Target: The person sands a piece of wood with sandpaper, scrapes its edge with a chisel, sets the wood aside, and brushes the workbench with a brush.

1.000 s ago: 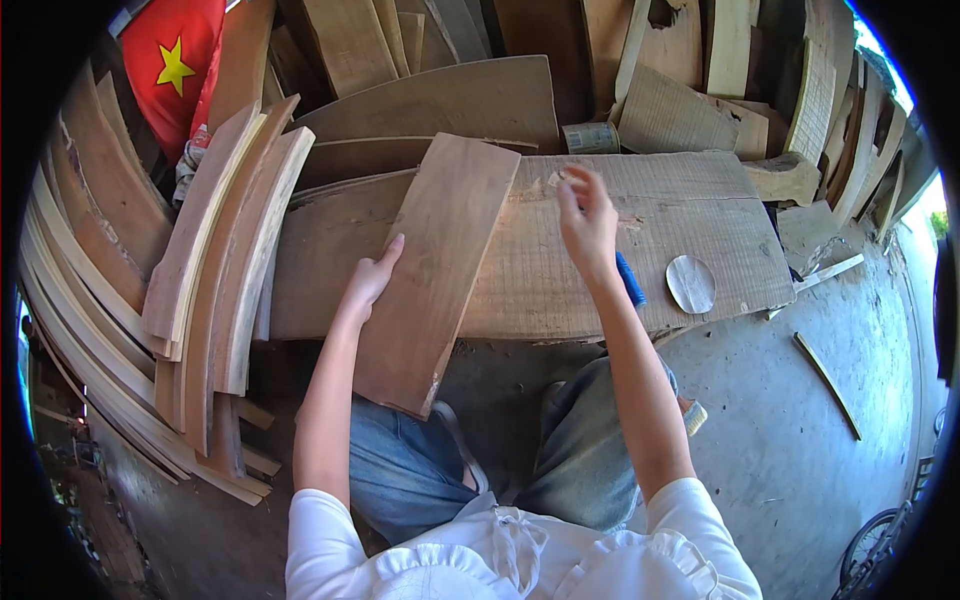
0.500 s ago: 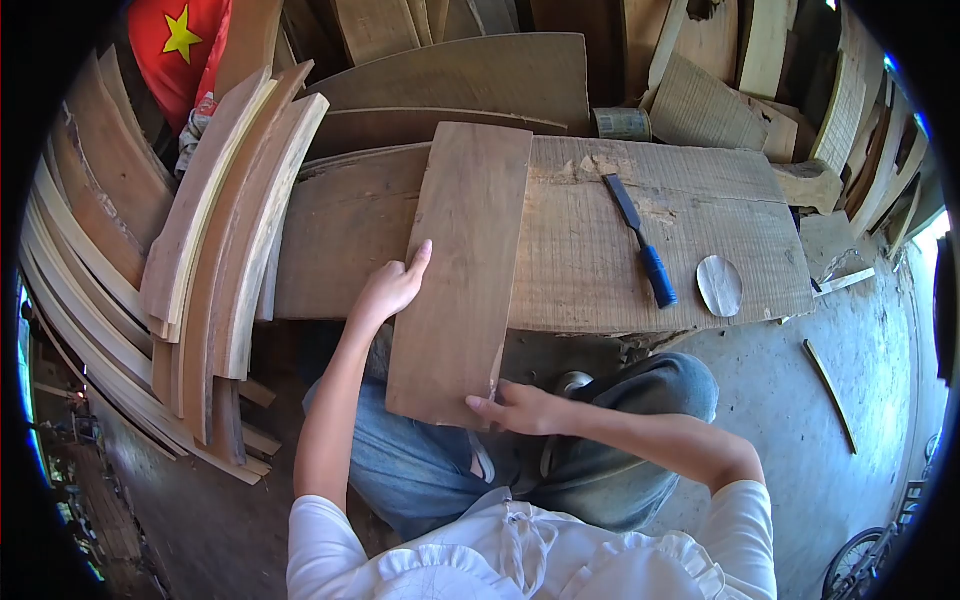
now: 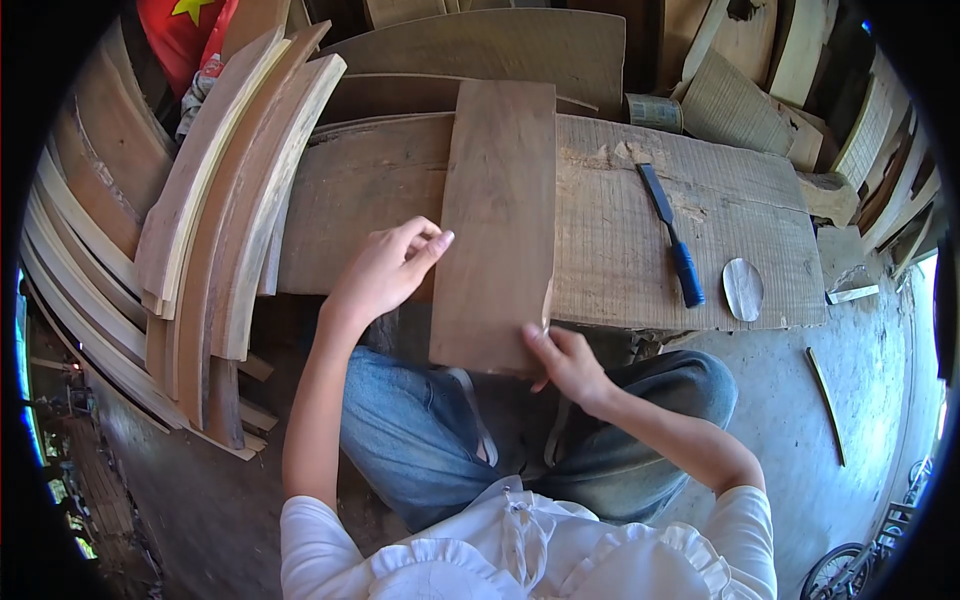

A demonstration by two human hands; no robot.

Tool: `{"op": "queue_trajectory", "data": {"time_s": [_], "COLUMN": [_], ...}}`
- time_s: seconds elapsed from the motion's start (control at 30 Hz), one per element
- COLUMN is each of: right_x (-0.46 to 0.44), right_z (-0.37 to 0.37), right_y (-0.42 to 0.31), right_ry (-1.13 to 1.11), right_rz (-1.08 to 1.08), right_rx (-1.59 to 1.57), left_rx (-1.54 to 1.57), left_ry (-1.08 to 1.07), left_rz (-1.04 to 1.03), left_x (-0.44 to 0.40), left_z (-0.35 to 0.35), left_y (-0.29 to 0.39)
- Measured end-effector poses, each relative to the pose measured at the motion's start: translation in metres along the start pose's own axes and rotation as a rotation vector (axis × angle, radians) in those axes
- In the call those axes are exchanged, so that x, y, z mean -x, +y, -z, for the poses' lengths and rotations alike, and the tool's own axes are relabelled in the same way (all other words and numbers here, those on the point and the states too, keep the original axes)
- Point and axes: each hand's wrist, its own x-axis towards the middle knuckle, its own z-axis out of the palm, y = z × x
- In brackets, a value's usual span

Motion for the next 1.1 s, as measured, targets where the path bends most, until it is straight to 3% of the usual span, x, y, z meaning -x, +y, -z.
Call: {"op": "queue_trajectory", "data": {"time_s": [0.1, 0.17, 0.23, 0.3, 0.53, 0.63, 0.73, 0.83, 0.9, 0.93, 1.03, 1.1], "right_x": [-0.011, -0.009, -0.004, 0.006, 0.019, 0.033, 0.033, 0.008, -0.014, -0.022, -0.036, -0.038], "right_z": [0.018, 0.027, 0.031, 0.030, 0.048, 0.064, 0.097, 0.135, 0.151, 0.155, 0.155, 0.159], "right_y": [0.003, 0.005, -0.001, -0.006, 0.009, -0.019, -0.043, -0.052, -0.038, -0.032, -0.029, -0.023], "right_ry": [0.106, 0.105, 0.096, 0.111, 0.116, 0.081, 0.439, 0.632, 0.843, 0.844, 0.782, 0.749], "right_rz": [-0.093, -0.135, -0.180, -0.184, -0.340, -0.211, 0.115, 0.151, 0.283, 0.291, -0.010, 0.010], "right_rx": [-0.015, 0.024, 0.063, 0.039, 0.144, 0.396, 0.572, 0.689, 1.219, 1.223, 1.269, 1.287], "left_rx": [0.023, 0.017, 0.088, -0.067, -0.132, -0.076, 0.005, 0.002, -0.029, -0.043, -0.032, -0.065], "left_ry": [0.034, 0.217, 0.248, 0.386, 0.427, 0.431, 0.419, 0.408, 0.388, 0.380, 0.346, 0.310], "left_rz": [-0.159, -0.346, -0.329, -0.370, -0.450, -0.476, -0.480, -0.526, -0.539, -0.536, -0.534, -0.519], "left_x": [-0.004, -0.009, -0.015, -0.017, -0.027, -0.035, -0.044, -0.049, -0.049, -0.048, -0.049, -0.049], "left_z": [-0.024, -0.040, -0.049, -0.056, -0.064, -0.066, -0.071, -0.081, -0.090, -0.093, -0.104, -0.112], "left_y": [-0.009, -0.012, -0.015, -0.015, -0.008, -0.006, 0.003, 0.014, 0.023, 0.027, 0.033, 0.033]}}
